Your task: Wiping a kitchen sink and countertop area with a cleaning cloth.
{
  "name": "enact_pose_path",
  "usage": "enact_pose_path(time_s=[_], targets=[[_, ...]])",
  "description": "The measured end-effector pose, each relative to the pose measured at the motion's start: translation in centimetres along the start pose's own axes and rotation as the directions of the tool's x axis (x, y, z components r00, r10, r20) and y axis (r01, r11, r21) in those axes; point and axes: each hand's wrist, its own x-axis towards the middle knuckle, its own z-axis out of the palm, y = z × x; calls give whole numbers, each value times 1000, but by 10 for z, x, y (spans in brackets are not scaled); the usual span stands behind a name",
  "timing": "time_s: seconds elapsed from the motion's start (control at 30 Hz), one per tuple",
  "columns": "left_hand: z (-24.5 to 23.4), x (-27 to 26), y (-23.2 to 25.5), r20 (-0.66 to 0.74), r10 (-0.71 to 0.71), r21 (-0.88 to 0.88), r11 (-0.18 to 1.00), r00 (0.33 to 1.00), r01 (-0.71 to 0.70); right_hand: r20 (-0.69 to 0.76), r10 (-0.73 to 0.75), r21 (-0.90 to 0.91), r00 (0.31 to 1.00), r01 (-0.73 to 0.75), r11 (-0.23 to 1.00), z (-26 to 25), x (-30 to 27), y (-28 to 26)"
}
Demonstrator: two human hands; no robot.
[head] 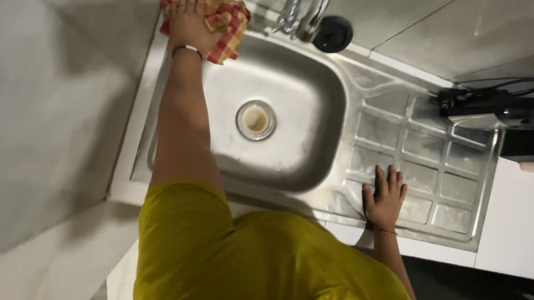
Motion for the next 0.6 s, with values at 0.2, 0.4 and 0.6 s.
enact_pose_path(time_s=[0.2, 0.4, 0.6], targets=[[-5, 5, 2, 39, 11, -23, 1000, 999, -11, 22, 47, 18, 999, -48, 999, -4, 1, -4], [-25, -37, -1, 60, 101, -35, 994, 993, -99, 29, 51, 30, 998, -52, 998, -5, 1, -4], [-18, -83, -16, 126, 34, 89, 995, 991, -45, 13, 49, 59, 999, -49, 997, -4, -1, -3]])
